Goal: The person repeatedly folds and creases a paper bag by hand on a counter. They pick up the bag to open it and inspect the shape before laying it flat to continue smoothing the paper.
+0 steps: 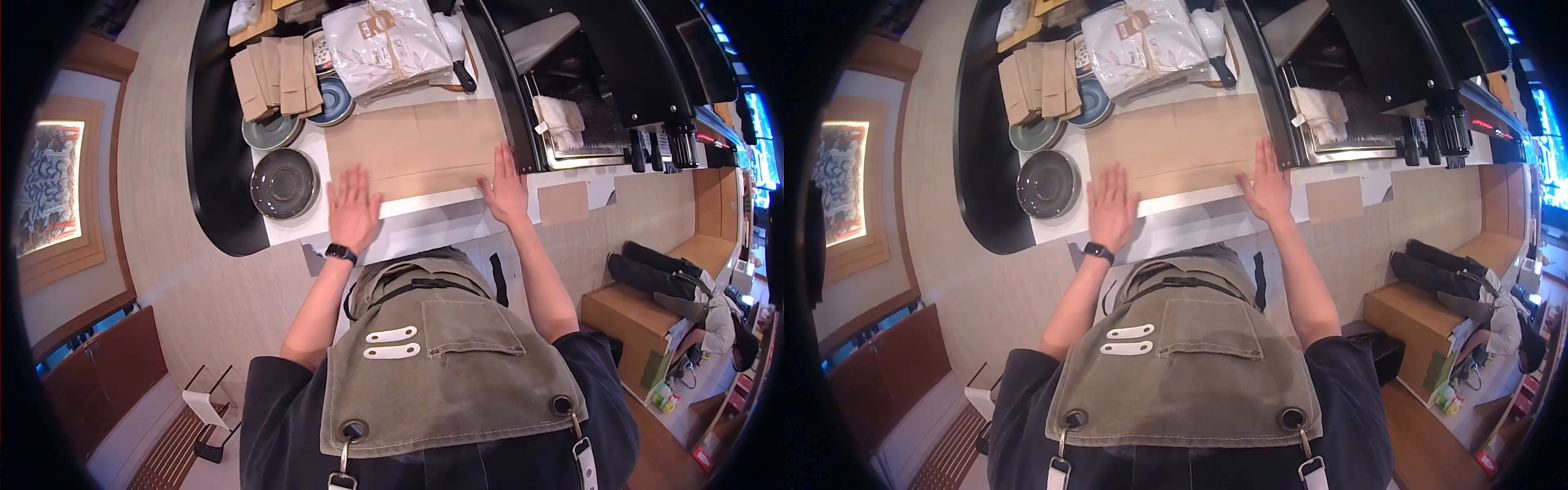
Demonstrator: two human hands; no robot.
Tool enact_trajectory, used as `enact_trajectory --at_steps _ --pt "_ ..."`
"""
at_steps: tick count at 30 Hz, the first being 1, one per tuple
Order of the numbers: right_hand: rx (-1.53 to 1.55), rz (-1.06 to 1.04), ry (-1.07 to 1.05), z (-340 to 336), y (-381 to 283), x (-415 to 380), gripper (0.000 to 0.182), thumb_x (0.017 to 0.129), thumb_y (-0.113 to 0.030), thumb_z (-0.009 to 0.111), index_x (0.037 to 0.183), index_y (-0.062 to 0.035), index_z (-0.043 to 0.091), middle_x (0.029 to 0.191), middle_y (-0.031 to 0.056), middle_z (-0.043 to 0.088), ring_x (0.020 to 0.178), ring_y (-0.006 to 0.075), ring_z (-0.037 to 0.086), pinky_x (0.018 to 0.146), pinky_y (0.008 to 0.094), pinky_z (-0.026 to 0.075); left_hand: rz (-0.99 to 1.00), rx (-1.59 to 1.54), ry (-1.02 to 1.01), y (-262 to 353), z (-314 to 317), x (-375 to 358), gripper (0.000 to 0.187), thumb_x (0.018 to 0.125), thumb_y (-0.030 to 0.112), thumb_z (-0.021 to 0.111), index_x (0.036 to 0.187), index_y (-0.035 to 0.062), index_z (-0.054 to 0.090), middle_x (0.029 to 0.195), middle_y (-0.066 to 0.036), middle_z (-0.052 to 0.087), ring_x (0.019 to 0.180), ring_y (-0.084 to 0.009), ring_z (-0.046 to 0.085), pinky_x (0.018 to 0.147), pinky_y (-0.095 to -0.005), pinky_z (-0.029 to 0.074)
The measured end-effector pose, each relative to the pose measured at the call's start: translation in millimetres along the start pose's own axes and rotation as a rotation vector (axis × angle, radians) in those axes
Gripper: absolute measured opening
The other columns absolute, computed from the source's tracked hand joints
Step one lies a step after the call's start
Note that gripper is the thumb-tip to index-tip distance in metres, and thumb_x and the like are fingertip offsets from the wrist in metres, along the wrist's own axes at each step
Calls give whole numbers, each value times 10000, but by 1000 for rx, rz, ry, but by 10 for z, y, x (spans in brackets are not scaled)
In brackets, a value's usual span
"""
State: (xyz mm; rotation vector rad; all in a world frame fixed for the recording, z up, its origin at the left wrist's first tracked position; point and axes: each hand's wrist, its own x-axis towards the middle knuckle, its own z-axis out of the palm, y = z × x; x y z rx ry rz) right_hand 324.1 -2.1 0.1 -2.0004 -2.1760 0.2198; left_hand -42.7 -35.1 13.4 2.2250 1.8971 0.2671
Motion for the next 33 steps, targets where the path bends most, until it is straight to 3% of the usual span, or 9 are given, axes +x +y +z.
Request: enact_trajectory --at_steps 8,9,11,14,15,19,26,30,33 --pt "13 -34 -7 -65 88 -228 887 1071 -540 539 1724 -41 206 1793 149 244 1643 369 249 1340 592 137 -153 -250 47 -307 -29 -349 656 1128 340 510 1600 -103 399 1722 -275 347 1618 -429 280 1339 -537 180" --pt "9 -39 -19 -59 111 -298 879 1073 -536 539 1722 -43 212 1790 149 250 1640 374 253 1340 601 125 -165 -413 144 -276 -163 -458 587 1129 347 524 1529 -82 515 1628 -298 478 1557 -426 400 1311 -495 279" --pt "2 -39 -65 -91 135 -416 862 1076 -527 538 1720 -46 224 1784 150 264 1635 386 260 1341 617 101 -407 -716 187 -252 -353 -744 480 1121 425 566 1200 -5 764 1128 -223 778 1067 -334 758 943 -442 570" --pt "8 -27 -93 -109 115 -465 853 1083 -532 524 1719 -47 229 1788 143 260 1635 386 263 1342 622 76 -767 -726 -257 -330 -582 -924 532 1102 493 595 1144 -3 781 986 -184 769 915 -231 757 848 -393 570" --pt "11 -28 -102 -116 81 -497 855 1082 -534 523 1720 -47 228 1790 143 256 1639 384 254 1342 623 72 -723 -792 -280 -521 -246 -1041 620 1075 577 624 1173 -18 765 990 -144 765 881 -170 712 855 -353 578" --pt "6 -50 -107 -142 5 -486 863 1081 -537 517 1724 -45 216 1798 139 240 1656 372 212 1343 624 60 -734 -1657 -168 -473 231 -945 621 1087 494 654 1313 -84 682 1197 -119 766 1061 -265 767 939 -423 633" --pt "-52 -50 -104 -128 1 -506 887 1062 -477 582 1727 -33 197 1801 128 234 1665 349 196 1343 633 60 -731 -1336 -84 -352 293 -723 418 1046 365 751 1123 -46 736 1077 -104 761 978 -213 769 842 -407 676" --pt "-56 -25 -97 -67 34 -521 902 1035 -453 638 1718 -32 226 1782 142 269 1648 358 236 1339 645 76 -818 -1537 -17 -93 -207 -555 339 1027 330 774 1059 -4 729 996 -28 737 793 -112 691 790 -352 678" --pt "56 -60 3 -132 1 -554 851 1024 -402 679 1686 -16 310 1758 158 323 1637 369 269 1338 630 126 -550 -1241 102 -109 -334 -286 297 1021 292 780 994 1 726 887 9 705 762 -64 615 696 -279 560"
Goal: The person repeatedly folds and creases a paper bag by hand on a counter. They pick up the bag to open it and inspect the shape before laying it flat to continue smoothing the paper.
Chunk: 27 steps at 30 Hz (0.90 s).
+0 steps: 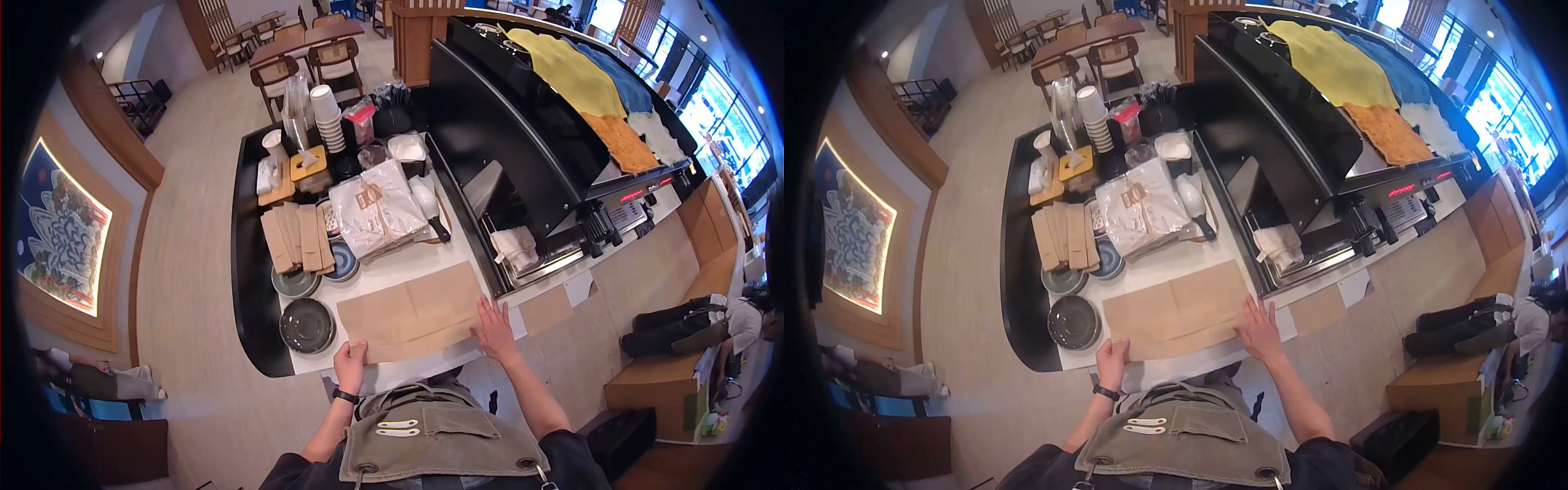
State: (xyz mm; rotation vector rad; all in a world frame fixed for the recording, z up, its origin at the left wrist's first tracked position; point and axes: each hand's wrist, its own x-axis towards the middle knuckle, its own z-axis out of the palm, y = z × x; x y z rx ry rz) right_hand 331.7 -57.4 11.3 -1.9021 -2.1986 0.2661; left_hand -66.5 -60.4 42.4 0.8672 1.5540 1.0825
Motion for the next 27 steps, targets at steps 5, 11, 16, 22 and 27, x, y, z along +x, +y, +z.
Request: enact_trajectory --at_steps 5,11,16,22,27 --pt "494 -228 189 -675 -671 483 771 960 -233 820 1610 -24 462 1603 165 559 1495 390 517 1258 495 407 223 70 -393 1389 123 287 283 1010 281 792 1047 8 726 889 39 687 792 -51 573 706 -265 487" --pt "1501 -231 -52 -1480 -781 1994 1159 899 -266 898 1741 -60 128 1678 186 450 1536 278 452 1249 425 377 263 60 -932 2983 391 922 348 990 272 823 1207 8 758 1054 18 755 925 -51 674 820 -237 542" --pt "1651 -140 -297 -1901 -729 2552 697 958 -183 848 1521 28 497 1207 63 765 1129 126 715 1032 281 530 191 167 -985 3324 567 1836 290 988 266 819 1133 17 784 927 40 741 787 -37 669 709 -214 538" --pt "1480 -64 -70 -2255 -1022 3102 361 948 -140 852 1245 30 736 1160 54 786 1018 126 745 908 280 595 249 -222 -547 3472 801 2225 313 935 224 870 1127 -10 790 1049 -90 792 909 -182 760 781 -314 608" --pt "1302 -368 291 -3040 -1344 3158 277 984 -179 828 1187 1 770 1067 49 805 947 88 726 858 250 562 828 -115 -379 4091 648 1537 324 962 188 825 1205 -21 776 1115 -74 797 988 -149 752 855 -309 594"
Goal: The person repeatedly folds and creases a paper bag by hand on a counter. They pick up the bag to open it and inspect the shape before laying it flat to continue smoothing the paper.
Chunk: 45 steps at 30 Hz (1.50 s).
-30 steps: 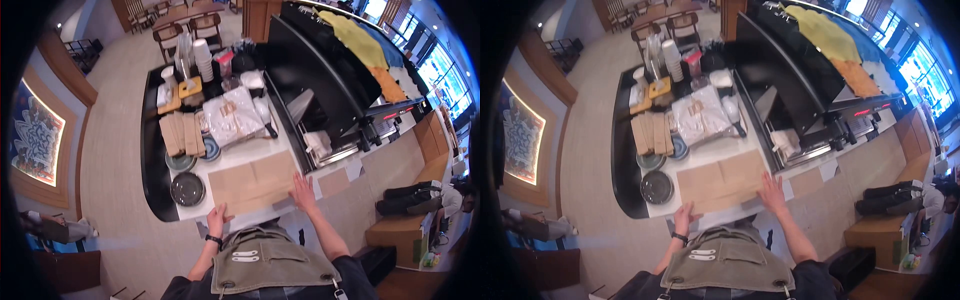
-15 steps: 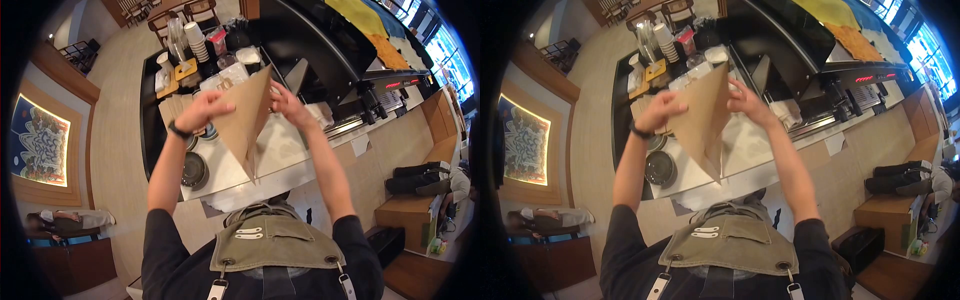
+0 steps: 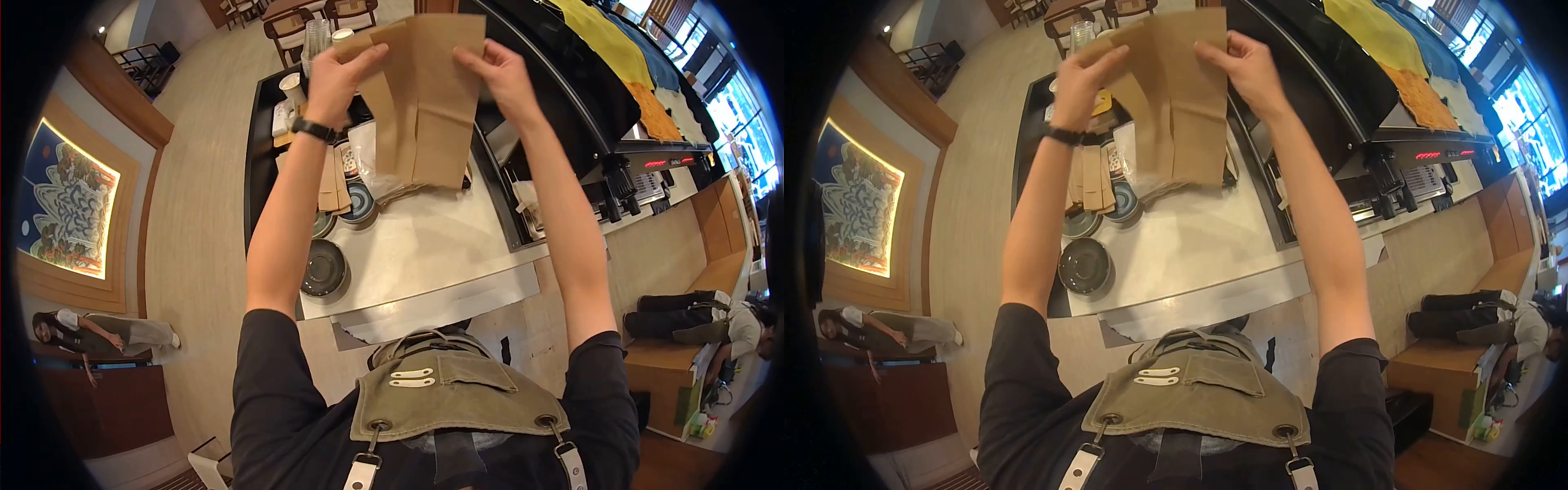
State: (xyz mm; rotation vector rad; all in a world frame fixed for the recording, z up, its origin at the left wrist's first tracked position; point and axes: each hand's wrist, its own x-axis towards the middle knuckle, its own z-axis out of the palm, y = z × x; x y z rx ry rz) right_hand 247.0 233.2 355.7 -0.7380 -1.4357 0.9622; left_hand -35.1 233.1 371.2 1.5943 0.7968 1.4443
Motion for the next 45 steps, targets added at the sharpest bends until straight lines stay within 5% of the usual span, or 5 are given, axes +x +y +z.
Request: enact_trajectory --at_steps 8,24,30,36,45 --pt "-510 -456 -206 -10 -380 -1295 253 852 -68 859 1094 -37 789 1212 129 804 1264 312 729 1136 428 536 586 429 -224 244 -106 -1450 460 731 -73 824 1164 73 778 1238 -128 802 1240 -310 745 1137 -472 548" --pt "-742 1 -527 -99 1526 -3540 539 683 201 693 1150 -66 731 1274 87 758 1357 337 642 1221 473 496 234 644 -615 -1754 -52 -3622 447 775 90 864 1199 110 724 1439 -62 710 1427 -312 600 1242 -487 467" --pt "-626 170 -440 -51 1606 -3790 476 762 144 738 1193 -59 731 1192 95 771 1229 343 695 1045 454 576 -192 426 -426 -1737 76 -3867 316 899 71 819 1213 72 778 1201 -117 807 1057 -268 796 930 -357 637" --pt "-490 618 -183 121 1496 -3496 305 970 -136 791 1232 5 724 1027 151 809 927 243 784 851 359 600 -651 354 -90 -1743 191 -3580 298 975 251 815 1157 16 797 821 -92 771 613 -116 597 596 -278 492" --pt "-461 780 -77 155 1663 -3472 392 969 -205 795 1278 20 708 989 135 816 791 173 736 766 324 583 -838 255 63 -1900 136 -3494 366 994 274 809 1198 -28 780 631 -30 649 543 -72 516 523 -285 413"
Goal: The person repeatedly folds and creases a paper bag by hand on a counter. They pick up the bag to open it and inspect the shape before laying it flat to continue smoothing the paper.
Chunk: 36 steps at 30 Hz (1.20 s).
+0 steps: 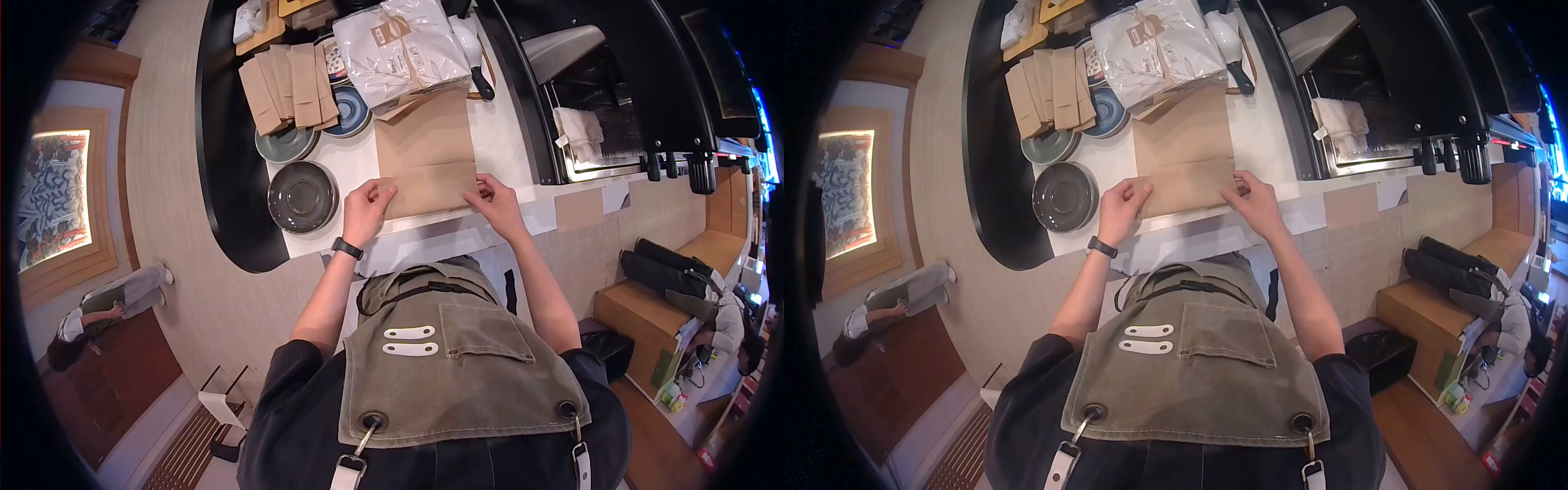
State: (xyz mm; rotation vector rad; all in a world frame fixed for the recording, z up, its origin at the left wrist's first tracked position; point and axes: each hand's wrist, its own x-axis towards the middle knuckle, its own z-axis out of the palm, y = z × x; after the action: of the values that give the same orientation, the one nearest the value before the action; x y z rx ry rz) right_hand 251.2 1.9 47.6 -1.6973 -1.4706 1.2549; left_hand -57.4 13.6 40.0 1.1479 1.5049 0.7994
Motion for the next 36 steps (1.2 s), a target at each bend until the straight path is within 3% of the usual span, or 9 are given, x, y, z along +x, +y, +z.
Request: enact_trajectory --at_steps 5,10,19,36 --pt "-64 11 101 44 -84 -41 342 987 -251 776 1197 17 736 878 129 788 771 198 730 749 342 572 85 145 33 117 1 7 357 1004 270 798 1200 -28 781 666 -33 702 552 -76 541 541 -282 438" --pt "-122 81 184 95 -67 -55 306 1002 -278 762 1079 18 757 802 139 750 715 196 689 719 350 554 -3 124 35 218 -27 28 351 1004 262 796 1164 -49 776 688 -44 731 555 -79 607 548 -279 473" --pt "-39 104 248 149 -43 -71 330 1005 -283 771 1112 29 754 908 130 788 740 181 705 725 335 571 -146 94 -37 145 -131 110 342 1008 293 803 1047 -47 783 745 -31 748 617 -67 677 581 -221 526" --pt "-100 125 281 166 20 -7 313 990 -285 784 1040 23 760 861 122 772 727 184 698 712 336 566 -129 87 44 119 -83 139 286 994 250 805 983 -31 757 648 -60 722 537 -98 679 521 -260 514"
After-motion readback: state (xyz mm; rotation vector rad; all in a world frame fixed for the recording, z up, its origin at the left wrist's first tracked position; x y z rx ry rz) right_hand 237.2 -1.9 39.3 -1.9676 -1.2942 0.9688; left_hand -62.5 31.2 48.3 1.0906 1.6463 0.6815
